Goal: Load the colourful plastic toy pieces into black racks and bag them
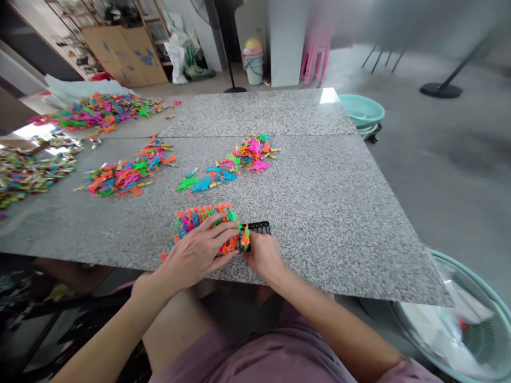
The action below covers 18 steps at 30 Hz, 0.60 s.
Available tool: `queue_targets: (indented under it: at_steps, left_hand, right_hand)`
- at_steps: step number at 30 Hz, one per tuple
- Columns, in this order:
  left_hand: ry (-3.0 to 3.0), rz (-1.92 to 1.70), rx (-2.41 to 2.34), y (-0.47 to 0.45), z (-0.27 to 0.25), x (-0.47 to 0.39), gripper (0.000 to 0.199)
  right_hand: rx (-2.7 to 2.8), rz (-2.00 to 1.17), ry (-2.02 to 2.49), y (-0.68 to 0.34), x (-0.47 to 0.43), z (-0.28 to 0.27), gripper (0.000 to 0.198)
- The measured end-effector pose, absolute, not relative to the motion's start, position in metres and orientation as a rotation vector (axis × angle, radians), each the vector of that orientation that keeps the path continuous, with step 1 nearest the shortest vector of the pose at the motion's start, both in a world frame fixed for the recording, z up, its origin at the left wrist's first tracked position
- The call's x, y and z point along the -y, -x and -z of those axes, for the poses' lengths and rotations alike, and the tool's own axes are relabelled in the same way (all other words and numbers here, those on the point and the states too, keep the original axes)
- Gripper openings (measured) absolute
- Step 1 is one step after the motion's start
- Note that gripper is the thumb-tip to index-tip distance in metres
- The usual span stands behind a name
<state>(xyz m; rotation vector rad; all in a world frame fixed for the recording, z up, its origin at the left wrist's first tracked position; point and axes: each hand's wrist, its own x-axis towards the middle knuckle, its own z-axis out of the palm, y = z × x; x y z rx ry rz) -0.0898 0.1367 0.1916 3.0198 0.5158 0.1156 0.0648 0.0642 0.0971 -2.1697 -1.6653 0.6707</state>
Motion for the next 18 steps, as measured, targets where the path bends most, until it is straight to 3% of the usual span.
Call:
queue_targets:
  at_steps: [5, 10, 14, 15, 18]
  left_hand:
    - [-2.979, -0.194, -0.575, 0.085, -0.195, -0.133, 0.052]
    - [-2.973, -0.227, -0.623, 0.082, -0.191, -0.131, 0.035]
    - [-2.937, -0.235, -0.658, 0.086, -0.187, -0.132, 0.036]
    - [-2.926, -0.230, -0.666, 0.087, -0.186, -0.132, 0.036]
    - [-2.908, -0.231, -0.683, 0.089, -0.185, -0.132, 0.035]
  right_hand:
    - [1.716, -0.656, 2.173, -0.058, -0.066, -0.099, 0.011]
    - [1.754, -0.602, 2.050, -0.058, -0.059, -0.094, 0.013]
    - [2.125, -0.907, 1.814, -0.102, -0.100, -0.110, 0.007]
    - [2.174, -0.878, 1.822, -0.116, -0.120, -0.117, 0.009]
    - [2.019, -0.231, 2.139, -0.146, -0.192, -0.132, 0.035]
